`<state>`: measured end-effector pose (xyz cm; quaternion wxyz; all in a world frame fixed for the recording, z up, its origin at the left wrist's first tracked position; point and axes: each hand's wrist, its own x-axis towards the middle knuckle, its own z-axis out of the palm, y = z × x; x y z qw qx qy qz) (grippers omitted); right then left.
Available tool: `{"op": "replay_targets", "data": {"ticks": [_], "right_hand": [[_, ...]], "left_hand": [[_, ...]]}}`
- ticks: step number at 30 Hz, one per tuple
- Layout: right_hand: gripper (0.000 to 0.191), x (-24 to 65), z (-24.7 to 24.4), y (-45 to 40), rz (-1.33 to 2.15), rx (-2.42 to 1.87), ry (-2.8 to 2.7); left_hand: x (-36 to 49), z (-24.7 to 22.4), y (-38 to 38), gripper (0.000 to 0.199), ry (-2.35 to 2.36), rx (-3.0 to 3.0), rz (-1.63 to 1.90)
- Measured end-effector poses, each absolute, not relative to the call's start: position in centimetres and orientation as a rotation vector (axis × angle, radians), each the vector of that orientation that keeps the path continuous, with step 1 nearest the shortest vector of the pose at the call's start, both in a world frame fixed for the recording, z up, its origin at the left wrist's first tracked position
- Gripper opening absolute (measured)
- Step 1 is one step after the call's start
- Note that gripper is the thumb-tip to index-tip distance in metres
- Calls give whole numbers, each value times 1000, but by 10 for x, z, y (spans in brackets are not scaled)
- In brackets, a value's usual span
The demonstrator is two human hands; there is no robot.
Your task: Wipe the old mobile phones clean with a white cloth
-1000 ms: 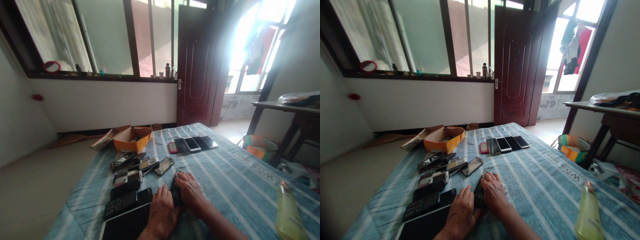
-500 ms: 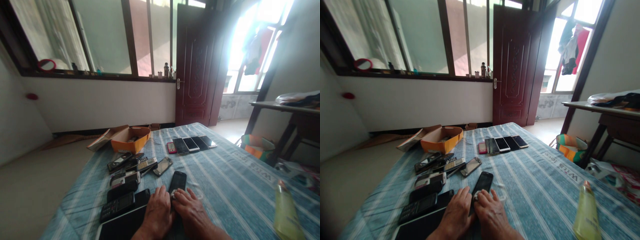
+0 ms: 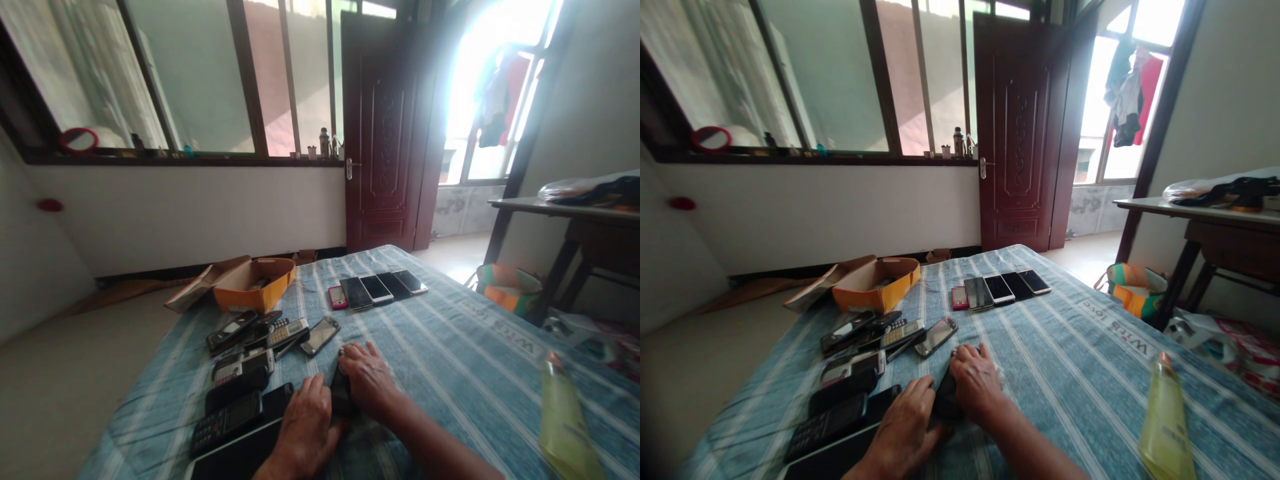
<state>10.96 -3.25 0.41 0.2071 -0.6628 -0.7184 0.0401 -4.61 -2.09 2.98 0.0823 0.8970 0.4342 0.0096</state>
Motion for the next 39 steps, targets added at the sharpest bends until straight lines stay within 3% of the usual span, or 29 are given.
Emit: {"op": "replay_targets", "data": {"ticks": [8, 16, 23, 39], "right_hand": [[32, 113, 4, -30, 96, -1902, -1940], [26, 92, -11, -70, 159, -1680, -2090], [29, 85, -27, -80, 66, -1596, -2196], [36, 118, -6, -75, 218, -1818, -1953]], "left_hand": [[-50, 34, -14, 25, 1252, 2670, 125], [-53, 38, 14, 17, 1255, 2567, 203], [-38, 47, 25, 16, 1342, 2503, 249], [25, 48, 42, 24, 1398, 2615, 130]]}}
